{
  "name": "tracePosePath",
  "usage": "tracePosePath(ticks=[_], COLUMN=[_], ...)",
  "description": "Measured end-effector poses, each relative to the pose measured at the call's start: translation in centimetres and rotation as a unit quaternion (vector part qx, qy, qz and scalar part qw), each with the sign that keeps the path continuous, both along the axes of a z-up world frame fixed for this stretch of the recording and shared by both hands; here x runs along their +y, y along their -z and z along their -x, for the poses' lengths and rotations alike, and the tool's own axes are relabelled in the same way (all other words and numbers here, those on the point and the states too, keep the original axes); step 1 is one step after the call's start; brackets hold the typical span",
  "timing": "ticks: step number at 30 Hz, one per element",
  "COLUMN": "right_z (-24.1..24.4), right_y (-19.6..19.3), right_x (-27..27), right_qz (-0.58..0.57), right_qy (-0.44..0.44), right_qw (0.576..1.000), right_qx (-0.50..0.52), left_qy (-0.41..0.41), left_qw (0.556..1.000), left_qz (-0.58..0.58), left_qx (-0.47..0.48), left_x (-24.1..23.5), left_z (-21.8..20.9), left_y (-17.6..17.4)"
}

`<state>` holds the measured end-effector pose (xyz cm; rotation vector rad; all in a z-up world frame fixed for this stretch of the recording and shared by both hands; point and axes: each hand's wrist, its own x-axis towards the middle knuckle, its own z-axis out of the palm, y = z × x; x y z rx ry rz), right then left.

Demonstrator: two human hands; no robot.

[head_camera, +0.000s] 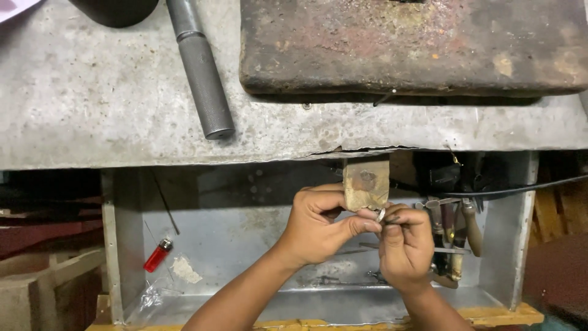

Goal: The person holds a small metal ring against a wooden block and uses a metal file to smooth its edges. The ring is rotated and repositioned repeatedly to file different sections. The work continues throughout the clip without a visible final state.

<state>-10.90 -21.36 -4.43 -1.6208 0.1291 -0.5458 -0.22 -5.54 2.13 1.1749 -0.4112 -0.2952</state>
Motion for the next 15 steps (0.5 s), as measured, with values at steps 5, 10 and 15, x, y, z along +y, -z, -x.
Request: tracePosePath(ticks=[5, 10, 15], right_z=[0.7, 0.7, 0.3], right_y=[0.2, 0.5, 0.4], right_x=[0.2, 0.0, 0.2], right_qz=[-0.083, -0.031, -0.021], right_qy=[-0.041, -0.046, -0.035], right_qw=[0.995, 0.994, 0.995], right_qx=[0.034, 0.09, 0.096], left_qy=[-0.013, -0.051, -0.06], left_qw=[1.0, 0.997, 0.996], left_qz=[0.002, -0.038, -0.047], left_qx=[-0.014, -0.04, -0.047], left_x=[-0.1, -0.3, -0.3], left_z=[0.2, 0.6, 0.8], left_y=[-0.5, -0.7, -1.3])
